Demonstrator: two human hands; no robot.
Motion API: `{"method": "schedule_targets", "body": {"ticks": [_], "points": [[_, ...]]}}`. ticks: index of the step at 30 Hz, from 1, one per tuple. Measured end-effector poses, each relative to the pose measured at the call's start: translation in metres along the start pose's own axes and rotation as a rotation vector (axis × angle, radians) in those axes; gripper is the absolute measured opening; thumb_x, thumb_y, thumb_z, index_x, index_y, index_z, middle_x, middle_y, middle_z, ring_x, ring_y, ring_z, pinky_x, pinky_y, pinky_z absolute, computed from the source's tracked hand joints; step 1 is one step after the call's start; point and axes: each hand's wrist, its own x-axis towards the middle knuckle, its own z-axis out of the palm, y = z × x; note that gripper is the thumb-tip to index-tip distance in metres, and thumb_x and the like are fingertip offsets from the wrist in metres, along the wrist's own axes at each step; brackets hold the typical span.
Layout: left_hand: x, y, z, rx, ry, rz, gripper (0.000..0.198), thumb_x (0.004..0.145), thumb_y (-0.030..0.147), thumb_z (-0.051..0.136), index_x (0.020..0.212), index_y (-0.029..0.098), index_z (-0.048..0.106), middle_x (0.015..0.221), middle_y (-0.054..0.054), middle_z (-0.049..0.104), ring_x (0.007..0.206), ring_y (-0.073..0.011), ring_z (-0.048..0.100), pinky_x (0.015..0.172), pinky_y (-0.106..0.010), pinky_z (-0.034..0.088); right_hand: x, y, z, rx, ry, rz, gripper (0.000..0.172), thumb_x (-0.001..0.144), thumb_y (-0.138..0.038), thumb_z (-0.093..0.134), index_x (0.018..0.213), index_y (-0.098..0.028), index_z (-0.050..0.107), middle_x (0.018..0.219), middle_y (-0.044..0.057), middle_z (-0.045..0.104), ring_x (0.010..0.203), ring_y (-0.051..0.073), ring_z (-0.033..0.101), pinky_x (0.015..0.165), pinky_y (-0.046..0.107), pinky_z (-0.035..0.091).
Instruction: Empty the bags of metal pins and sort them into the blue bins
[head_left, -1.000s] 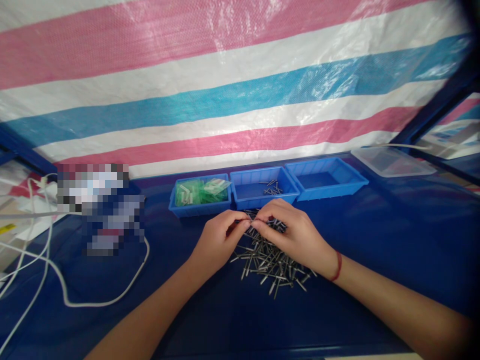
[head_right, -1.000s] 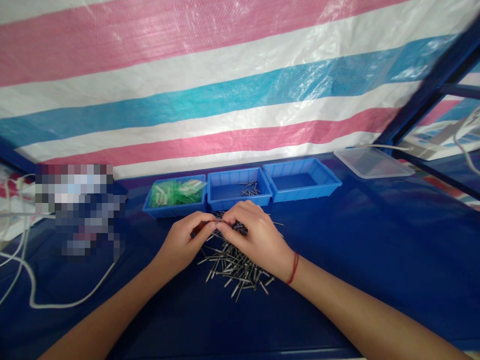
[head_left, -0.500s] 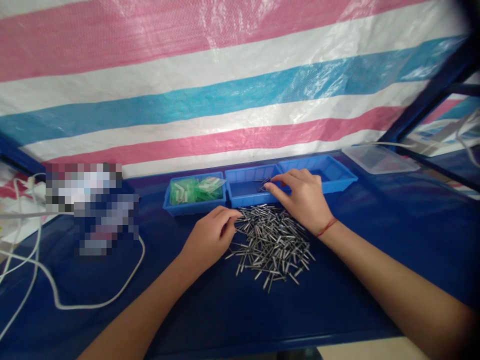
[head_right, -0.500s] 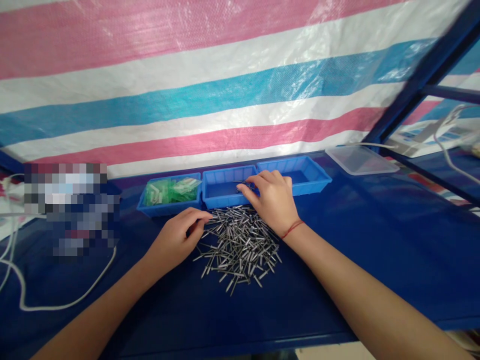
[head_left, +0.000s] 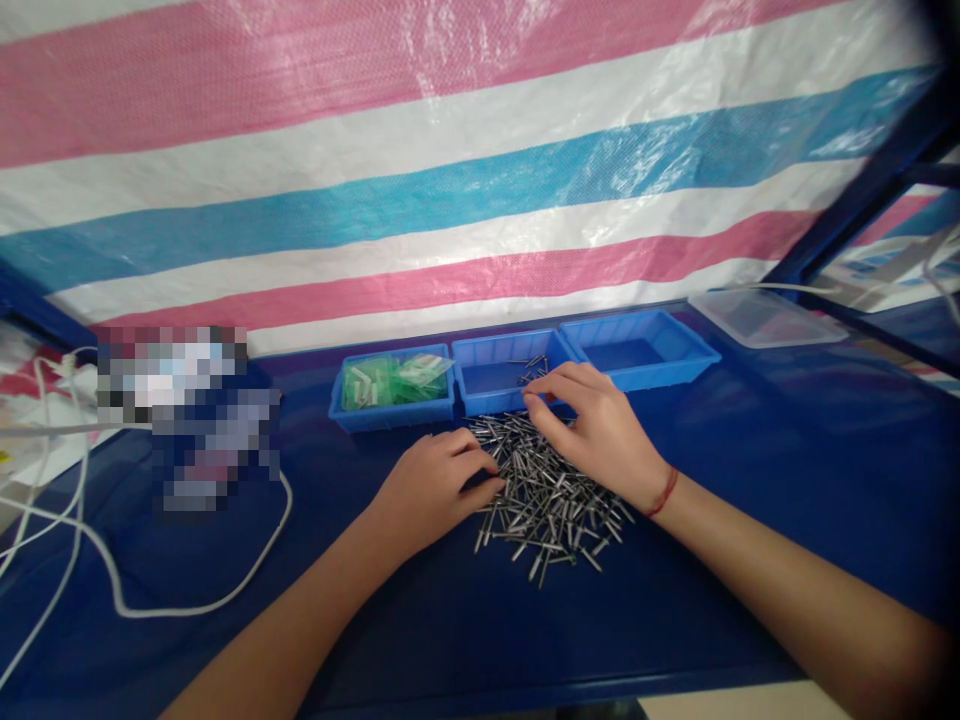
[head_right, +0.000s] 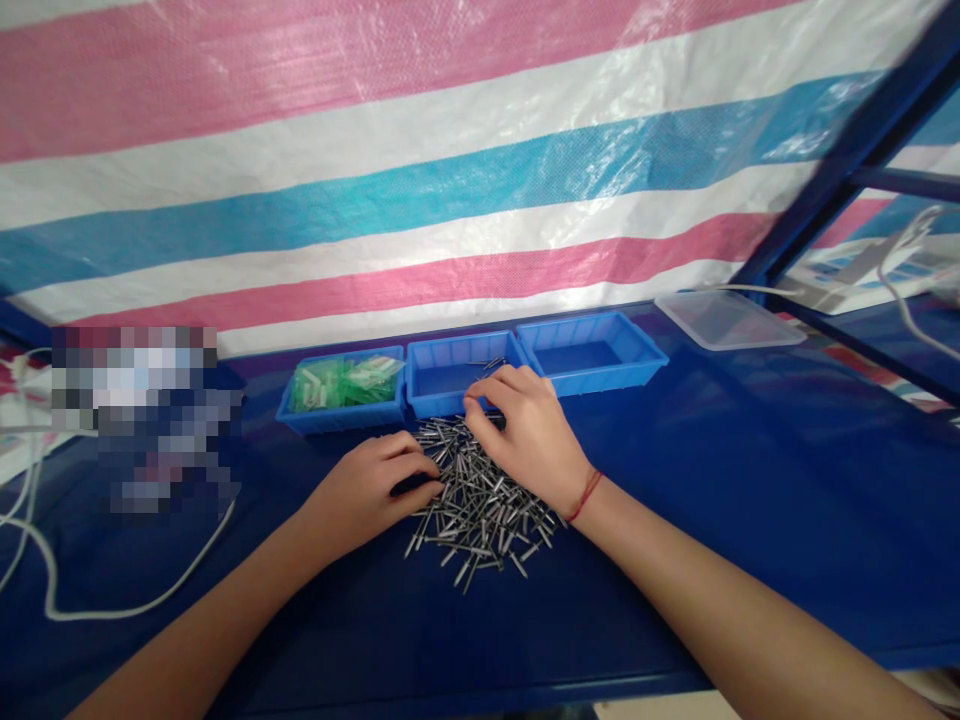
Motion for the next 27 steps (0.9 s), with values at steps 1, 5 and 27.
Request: {"method": "schedule_targets", "body": {"ticks": [1,5,27], "points": [[0.000,0.000,0.001,0.017,-0.005,-0.002,0.022,0.090,0.034,0.053,0.093,0.019,0.068,0.091,-0.005,0.062,0.085,-0.0172,0.059,0.075,-0.029,0.044,-0.001,-0.002,0.000,0.004,-0.007,-0.006,0.016,0.088,-0.026,0.051,0.083,-0.019,0.065,0.085,0.005,0.065,0.081,0.021,0.056,0.076,0.037,0.041],[0.001,-0.001,0.004,0.072,-0.001,-0.013,0.023,0.091,0.036,0.052,0.094,0.019,0.068,0.091,-0.005,0.063,0.085,-0.0176,0.060,0.073,-0.029,0.043,-0.003,-0.009,-0.001,0.026,-0.053,-0.035,0.016,0.088,-0.024,0.050,0.082,-0.019,0.064,0.083,0.004,0.064,0.080,0.020,0.054,0.076,0.037,0.040],[0.001,0.022,0.013,0.198,0.016,-0.230,0.021,0.095,0.026,0.043,0.094,0.019,0.063,0.095,-0.004,0.062,0.079,-0.0193,0.061,0.068,-0.031,0.045,-0.011,-0.019,0.009,0.084,-0.229,-0.100,0.014,0.088,-0.021,0.052,0.082,-0.020,0.063,0.081,0.002,0.064,0.078,0.018,0.050,0.075,0.034,0.036]]}}
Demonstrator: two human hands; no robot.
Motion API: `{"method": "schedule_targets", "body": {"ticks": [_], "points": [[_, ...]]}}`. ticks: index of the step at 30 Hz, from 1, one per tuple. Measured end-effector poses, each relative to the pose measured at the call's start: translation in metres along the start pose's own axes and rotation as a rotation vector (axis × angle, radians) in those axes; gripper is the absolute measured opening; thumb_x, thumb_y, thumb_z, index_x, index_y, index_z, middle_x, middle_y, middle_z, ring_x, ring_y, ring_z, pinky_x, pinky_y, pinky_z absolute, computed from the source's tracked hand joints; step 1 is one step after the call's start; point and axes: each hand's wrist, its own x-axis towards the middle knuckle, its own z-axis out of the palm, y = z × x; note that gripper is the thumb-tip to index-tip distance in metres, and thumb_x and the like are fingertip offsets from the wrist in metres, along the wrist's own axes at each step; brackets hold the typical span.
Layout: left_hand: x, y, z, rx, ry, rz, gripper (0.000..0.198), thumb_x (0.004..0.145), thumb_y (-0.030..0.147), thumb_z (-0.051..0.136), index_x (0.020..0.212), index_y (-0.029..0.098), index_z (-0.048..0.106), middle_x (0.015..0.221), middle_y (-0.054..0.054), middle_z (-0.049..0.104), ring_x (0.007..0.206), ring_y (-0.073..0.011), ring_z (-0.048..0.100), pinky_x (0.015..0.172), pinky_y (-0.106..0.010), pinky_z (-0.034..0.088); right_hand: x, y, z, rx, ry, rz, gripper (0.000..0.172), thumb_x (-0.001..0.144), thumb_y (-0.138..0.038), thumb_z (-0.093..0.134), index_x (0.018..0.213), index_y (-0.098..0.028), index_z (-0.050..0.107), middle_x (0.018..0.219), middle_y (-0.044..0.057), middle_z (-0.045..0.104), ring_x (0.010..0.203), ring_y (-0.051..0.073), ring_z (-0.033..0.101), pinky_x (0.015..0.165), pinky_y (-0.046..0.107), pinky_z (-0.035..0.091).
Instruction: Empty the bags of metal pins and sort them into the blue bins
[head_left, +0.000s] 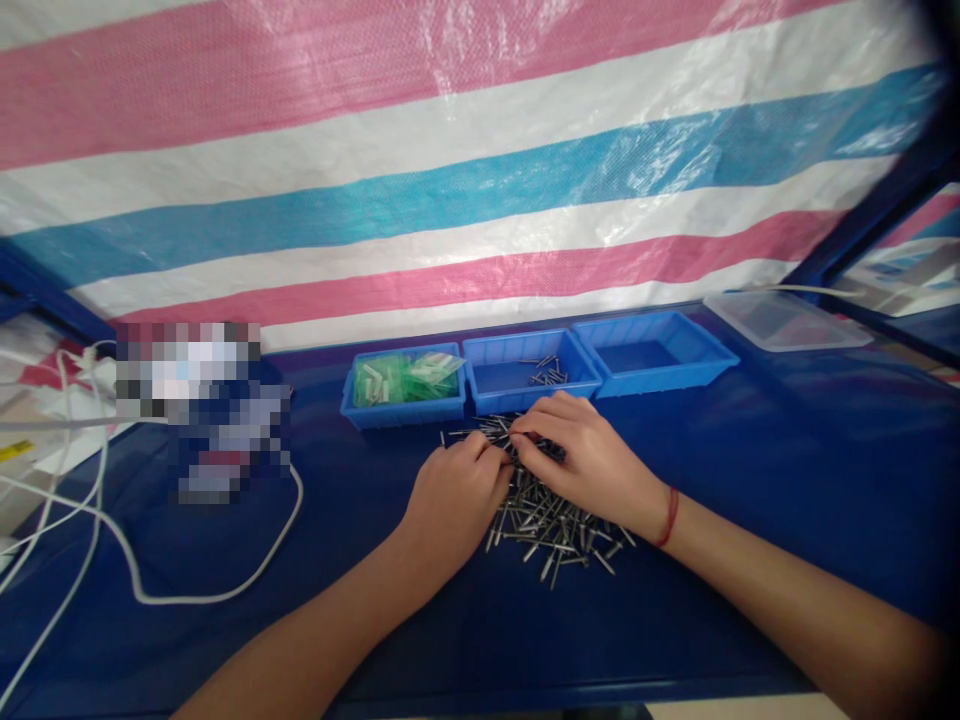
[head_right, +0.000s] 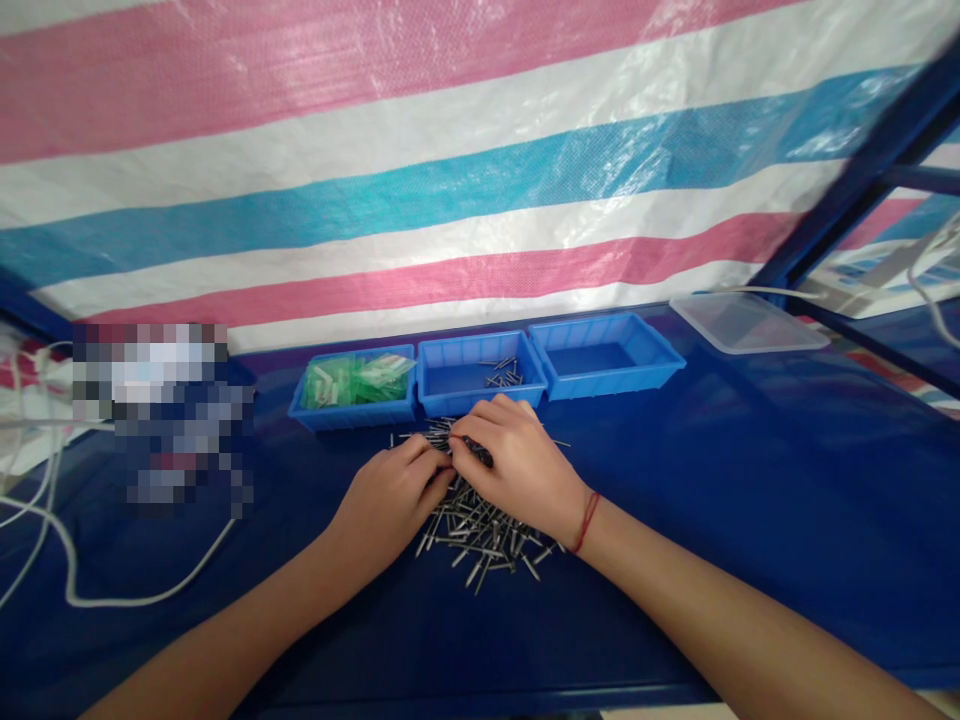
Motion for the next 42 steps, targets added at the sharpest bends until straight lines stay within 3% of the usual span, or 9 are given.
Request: {"method": "schedule_targets", "body": {"ticks": [9,16,26,32,36,42], "points": [[0.001,-0.010,-0.001,0.067,0.060,-0.008,0.026,0.098,0.028,0.033,0.094,0.018,0.057,0.091,-0.005,0.060,0.078,-0.0183,0.058,0.067,-0.030,0.041,0.000,-0.001,-0.001,0.012,-0.047,-0.011,0.014,0.089,-0.023,0.052,0.085,-0.020,0.065,0.082,0.003,0.064,0.078,0.018,0.052,0.075,0.036,0.038],[0.001,-0.013,-0.008,-0.064,0.164,0.015,0.027,0.099,0.030,0.033,0.094,0.019,0.057,0.092,-0.003,0.060,0.080,-0.0171,0.057,0.069,-0.030,0.039,0.000,-0.002,-0.002,0.012,-0.050,-0.051,0.014,0.088,-0.023,0.052,0.090,-0.019,0.065,0.091,0.006,0.064,0.085,0.020,0.053,0.077,0.038,0.041],[0.003,-0.013,-0.010,-0.259,0.194,-0.005,0.022,0.097,0.030,0.040,0.093,0.019,0.058,0.089,-0.002,0.059,0.081,-0.0146,0.058,0.071,-0.026,0.042,0.000,0.000,-0.001,0.031,0.049,-0.079,0.012,0.086,-0.018,0.053,0.086,-0.018,0.065,0.092,0.008,0.063,0.087,0.021,0.057,0.077,0.038,0.045],[0.002,-0.014,-0.016,-0.292,0.252,-0.018,0.022,0.097,0.027,0.038,0.092,0.019,0.057,0.091,-0.003,0.059,0.084,-0.0149,0.057,0.076,-0.027,0.043,0.001,-0.004,-0.004,0.089,0.085,-0.074,0.017,0.083,-0.019,0.055,0.098,-0.020,0.063,0.095,0.007,0.064,0.088,0.021,0.058,0.080,0.040,0.046],[0.001,-0.013,-0.018,-0.340,0.300,-0.010,0.020,0.097,0.026,0.039,0.092,0.019,0.057,0.090,-0.002,0.059,0.086,-0.0151,0.056,0.077,-0.028,0.042,0.000,-0.009,-0.005,0.142,0.097,-0.116,0.013,0.087,-0.018,0.051,0.089,-0.020,0.064,0.091,0.007,0.064,0.085,0.020,0.058,0.078,0.037,0.046],[0.001,-0.012,-0.017,-0.483,0.320,-0.015,0.013,0.092,0.029,0.050,0.091,0.019,0.059,0.085,-0.001,0.058,0.075,-0.0117,0.055,0.069,-0.023,0.044,-0.001,-0.008,-0.003,0.236,0.105,-0.066,0.011,0.088,-0.018,0.052,0.088,-0.019,0.063,0.089,0.006,0.064,0.085,0.018,0.058,0.078,0.035,0.047]]}}
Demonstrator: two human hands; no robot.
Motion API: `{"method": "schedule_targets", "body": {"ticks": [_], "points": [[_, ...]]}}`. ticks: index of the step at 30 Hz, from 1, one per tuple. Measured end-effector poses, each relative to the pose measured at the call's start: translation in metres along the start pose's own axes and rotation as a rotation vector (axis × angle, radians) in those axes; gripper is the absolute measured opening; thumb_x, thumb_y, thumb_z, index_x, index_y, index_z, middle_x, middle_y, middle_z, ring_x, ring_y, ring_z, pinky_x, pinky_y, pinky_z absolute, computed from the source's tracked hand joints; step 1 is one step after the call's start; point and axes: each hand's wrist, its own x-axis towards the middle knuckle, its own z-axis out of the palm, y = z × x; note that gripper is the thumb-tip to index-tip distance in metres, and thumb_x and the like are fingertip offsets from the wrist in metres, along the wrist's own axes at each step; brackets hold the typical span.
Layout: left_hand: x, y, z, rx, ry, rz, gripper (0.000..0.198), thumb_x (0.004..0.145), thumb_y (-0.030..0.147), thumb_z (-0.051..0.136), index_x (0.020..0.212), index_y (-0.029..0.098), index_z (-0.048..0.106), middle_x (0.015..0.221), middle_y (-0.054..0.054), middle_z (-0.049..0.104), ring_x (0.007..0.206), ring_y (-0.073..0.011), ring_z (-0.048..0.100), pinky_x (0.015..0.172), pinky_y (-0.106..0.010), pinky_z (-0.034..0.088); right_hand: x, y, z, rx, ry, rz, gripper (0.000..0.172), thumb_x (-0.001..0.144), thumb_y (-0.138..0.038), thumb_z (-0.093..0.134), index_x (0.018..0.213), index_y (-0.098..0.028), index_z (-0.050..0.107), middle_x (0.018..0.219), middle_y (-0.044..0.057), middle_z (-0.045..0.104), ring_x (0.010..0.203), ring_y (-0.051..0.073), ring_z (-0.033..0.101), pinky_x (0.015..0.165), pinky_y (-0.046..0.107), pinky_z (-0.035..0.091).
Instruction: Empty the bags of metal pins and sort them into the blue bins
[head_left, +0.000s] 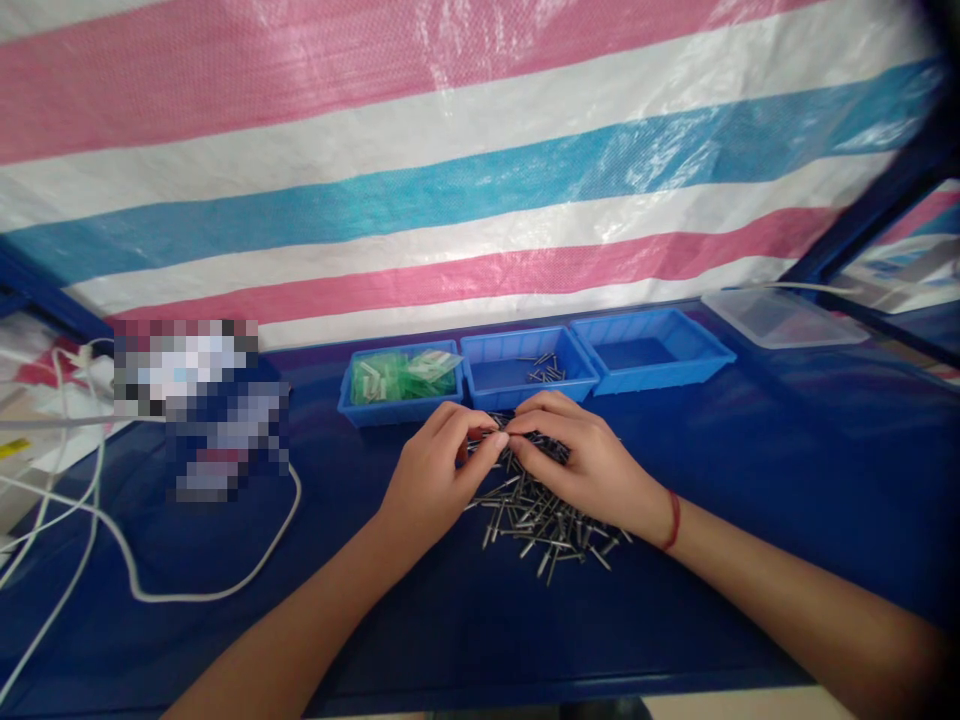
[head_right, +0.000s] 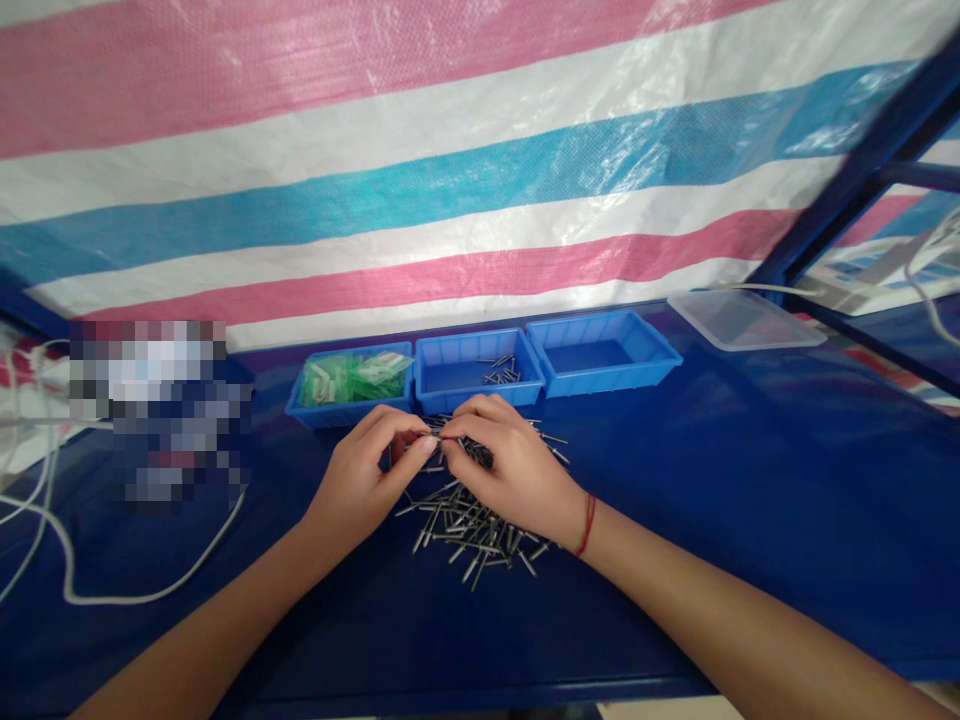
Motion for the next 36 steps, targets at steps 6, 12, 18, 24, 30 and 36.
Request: {"method": "schedule_targets", "body": {"ticks": [6,12,18,24,30,36], "points": [[0.000,-0.002,0.002,-0.055,0.016,0.017,0.013,0.093,0.027,0.050,0.092,0.019,0.060,0.087,-0.001,0.059,0.076,-0.0115,0.055,0.071,-0.023,0.045,-0.001,-0.001,0.000,0.023,-0.014,0.019,0.012,0.088,-0.019,0.053,0.093,-0.020,0.063,0.093,0.006,0.065,0.088,0.019,0.059,0.080,0.035,0.047],[0.000,-0.003,0.000,-0.055,0.013,0.024,0.012,0.093,0.027,0.050,0.094,0.019,0.060,0.088,-0.002,0.060,0.081,-0.0127,0.056,0.076,-0.024,0.045,-0.002,-0.002,0.001,0.036,0.030,0.043,0.009,0.087,-0.020,0.054,0.089,-0.021,0.063,0.089,0.005,0.065,0.086,0.018,0.060,0.079,0.034,0.048],[0.001,-0.005,0.000,-0.039,-0.010,0.013,0.014,0.093,0.026,0.048,0.094,0.020,0.060,0.090,-0.002,0.060,0.084,-0.0140,0.056,0.080,-0.026,0.045,-0.002,0.000,-0.002,0.039,0.089,0.040,0.009,0.087,-0.024,0.055,0.091,-0.022,0.063,0.091,0.005,0.065,0.089,0.019,0.060,0.080,0.035,0.049],[0.001,-0.006,0.003,-0.048,-0.078,0.047,0.017,0.095,0.026,0.045,0.096,0.019,0.060,0.095,-0.003,0.061,0.091,-0.0143,0.058,0.084,-0.025,0.045,-0.001,-0.004,-0.005,-0.033,0.111,-0.015,0.008,0.087,-0.025,0.056,0.088,-0.021,0.063,0.088,0.005,0.064,0.088,0.019,0.058,0.080,0.036,0.047],[0.002,-0.007,0.003,0.041,-0.088,0.008,0.022,0.095,0.028,0.043,0.111,0.021,0.057,0.100,-0.004,0.062,0.091,-0.0161,0.060,0.083,-0.028,0.046,0.008,0.011,-0.013,-0.138,0.207,-0.034,0.010,0.088,-0.027,0.055,0.088,-0.022,0.063,0.087,0.004,0.066,0.088,0.020,0.059,0.082,0.038,0.045],[0.004,-0.014,0.002,0.123,-0.095,-0.015,0.023,0.094,0.022,0.041,0.112,0.019,0.057,0.101,-0.005,0.064,0.091,-0.0175,0.060,0.083,-0.031,0.045,0.016,0.050,-0.025,-0.421,0.295,0.105,0.018,0.088,-0.035,0.055,0.094,-0.022,0.066,0.092,0.007,0.068,0.091,0.026,0.058,0.083,0.045,0.041]]}}
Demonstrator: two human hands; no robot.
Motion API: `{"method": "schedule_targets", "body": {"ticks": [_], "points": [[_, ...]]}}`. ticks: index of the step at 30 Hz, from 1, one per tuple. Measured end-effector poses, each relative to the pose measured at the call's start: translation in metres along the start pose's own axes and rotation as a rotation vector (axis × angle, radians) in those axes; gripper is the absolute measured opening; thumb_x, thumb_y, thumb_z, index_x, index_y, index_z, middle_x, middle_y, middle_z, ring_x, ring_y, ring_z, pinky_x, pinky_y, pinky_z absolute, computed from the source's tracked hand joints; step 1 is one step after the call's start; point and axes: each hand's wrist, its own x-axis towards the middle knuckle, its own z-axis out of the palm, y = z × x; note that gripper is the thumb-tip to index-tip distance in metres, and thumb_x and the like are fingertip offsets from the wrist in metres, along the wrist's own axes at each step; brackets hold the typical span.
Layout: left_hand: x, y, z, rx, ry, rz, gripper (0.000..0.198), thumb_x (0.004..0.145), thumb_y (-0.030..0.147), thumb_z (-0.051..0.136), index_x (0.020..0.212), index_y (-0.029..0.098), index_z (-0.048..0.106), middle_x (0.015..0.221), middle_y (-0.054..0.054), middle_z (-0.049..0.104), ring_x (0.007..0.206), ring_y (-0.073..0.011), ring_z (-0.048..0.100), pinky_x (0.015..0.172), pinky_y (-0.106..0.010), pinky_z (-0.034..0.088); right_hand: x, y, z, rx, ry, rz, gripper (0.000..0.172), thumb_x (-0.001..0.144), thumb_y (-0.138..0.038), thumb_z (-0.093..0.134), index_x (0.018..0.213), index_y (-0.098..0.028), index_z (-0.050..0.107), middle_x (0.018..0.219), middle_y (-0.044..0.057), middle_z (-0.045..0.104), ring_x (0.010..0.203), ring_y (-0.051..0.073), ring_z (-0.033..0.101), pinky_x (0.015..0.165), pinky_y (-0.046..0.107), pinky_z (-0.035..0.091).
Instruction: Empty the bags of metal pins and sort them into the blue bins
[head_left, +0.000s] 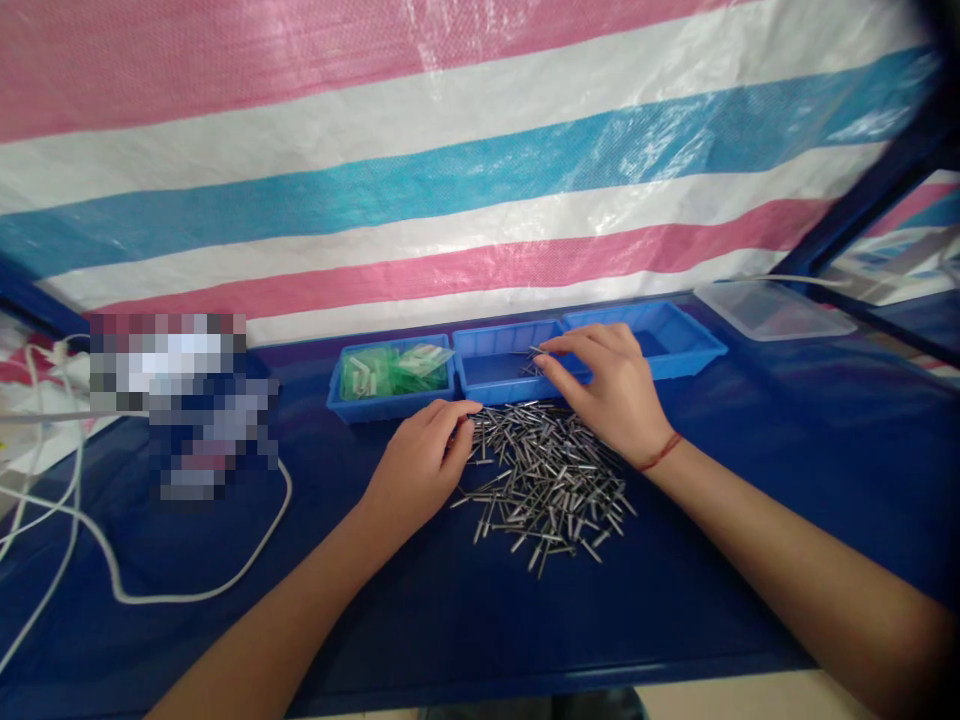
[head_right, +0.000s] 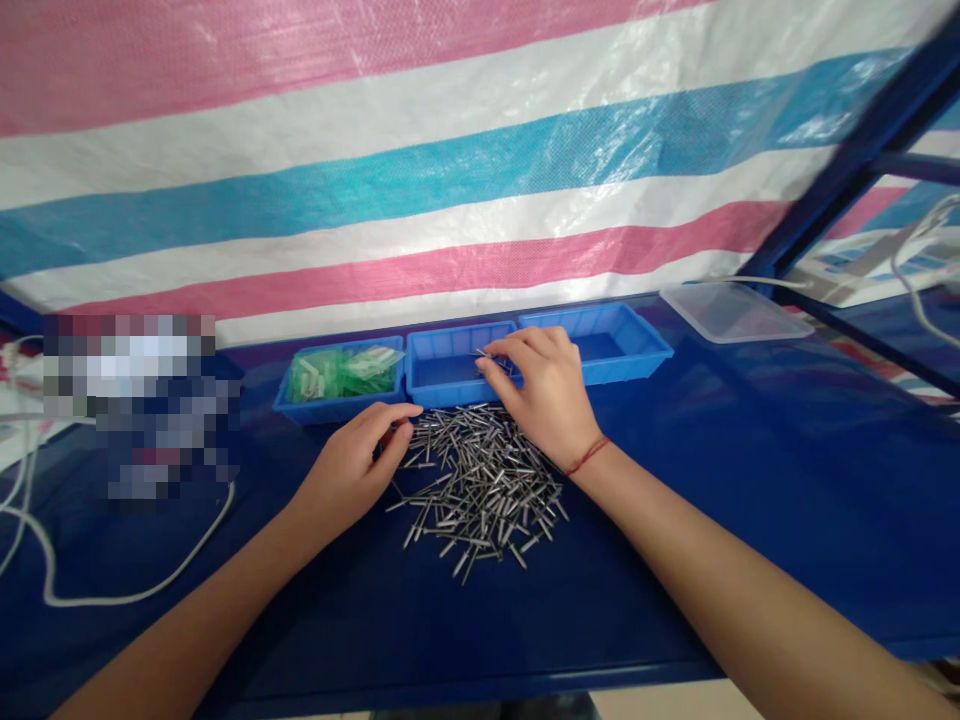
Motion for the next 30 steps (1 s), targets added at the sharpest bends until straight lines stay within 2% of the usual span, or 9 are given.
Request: {"method": "schedule_targets", "body": {"ticks": [3,6,9,12,17,21,30], "points": [[0.000,-0.002,0.001,0.055,-0.060,0.028,0.022,0.093,0.018,0.041,0.106,0.019,0.058,0.099,-0.004,0.066,0.092,-0.0183,0.060,0.081,-0.032,0.043,0.000,0.005,0.001,-0.049,-0.043,0.029,0.024,0.088,-0.040,0.055,0.096,-0.021,0.067,0.095,0.008,0.068,0.094,0.028,0.056,0.083,0.045,0.040],[-0.001,0.000,0.001,0.126,-0.124,0.090,0.017,0.090,0.018,0.045,0.095,0.021,0.061,0.095,-0.002,0.066,0.087,-0.0179,0.058,0.076,-0.031,0.040,-0.002,-0.004,-0.001,-0.019,-0.058,0.010,0.022,0.089,-0.036,0.052,0.096,-0.021,0.067,0.095,0.007,0.067,0.094,0.027,0.056,0.084,0.044,0.040],[-0.003,0.004,0.003,0.203,-0.147,0.122,0.010,0.086,0.025,0.053,0.086,0.021,0.063,0.090,-0.002,0.064,0.083,-0.0185,0.056,0.073,-0.032,0.037,-0.005,-0.016,-0.005,0.042,-0.061,-0.037,0.018,0.089,-0.030,0.052,0.094,-0.021,0.066,0.094,0.006,0.067,0.094,0.025,0.056,0.086,0.044,0.040],[-0.005,0.008,0.008,0.245,-0.154,0.114,0.016,0.086,0.034,0.056,0.083,0.020,0.064,0.085,-0.002,0.063,0.083,-0.0192,0.055,0.072,-0.033,0.035,-0.009,-0.026,-0.007,0.112,-0.087,-0.090,0.014,0.087,-0.023,0.052,0.092,-0.021,0.065,0.093,0.006,0.066,0.092,0.023,0.055,0.086,0.043,0.041],[-0.006,0.011,0.015,0.252,-0.158,0.061,0.020,0.089,0.039,0.053,0.090,0.022,0.065,0.088,-0.002,0.063,0.085,-0.0190,0.056,0.071,-0.033,0.034,-0.014,-0.034,-0.006,0.178,-0.310,-0.236,0.011,0.079,-0.013,0.055,0.082,-0.019,0.065,0.095,0.008,0.062,0.092,0.022,0.052,0.083,0.039,0.042],[-0.007,0.013,0.018,0.263,-0.148,0.012,0.019,0.090,0.035,0.051,0.088,0.023,0.066,0.084,-0.001,0.063,0.082,-0.0176,0.056,0.068,-0.032,0.032,-0.017,-0.037,-0.005,0.145,-0.508,-0.300,0.009,0.078,-0.014,0.057,0.078,-0.019,0.064,0.093,0.006,0.060,0.090,0.021,0.050,0.081,0.037,0.041],[-0.007,0.010,0.020,0.256,-0.145,0.021,0.018,0.091,0.029,0.048,0.085,0.023,0.064,0.086,0.001,0.062,0.082,-0.0162,0.056,0.069,-0.032,0.030,-0.019,-0.036,-0.005,0.099,-0.639,-0.242,0.008,0.084,-0.023,0.058,0.084,-0.020,0.066,0.093,0.006,0.058,0.090,0.020,0.049,0.080,0.035,0.040]]}}
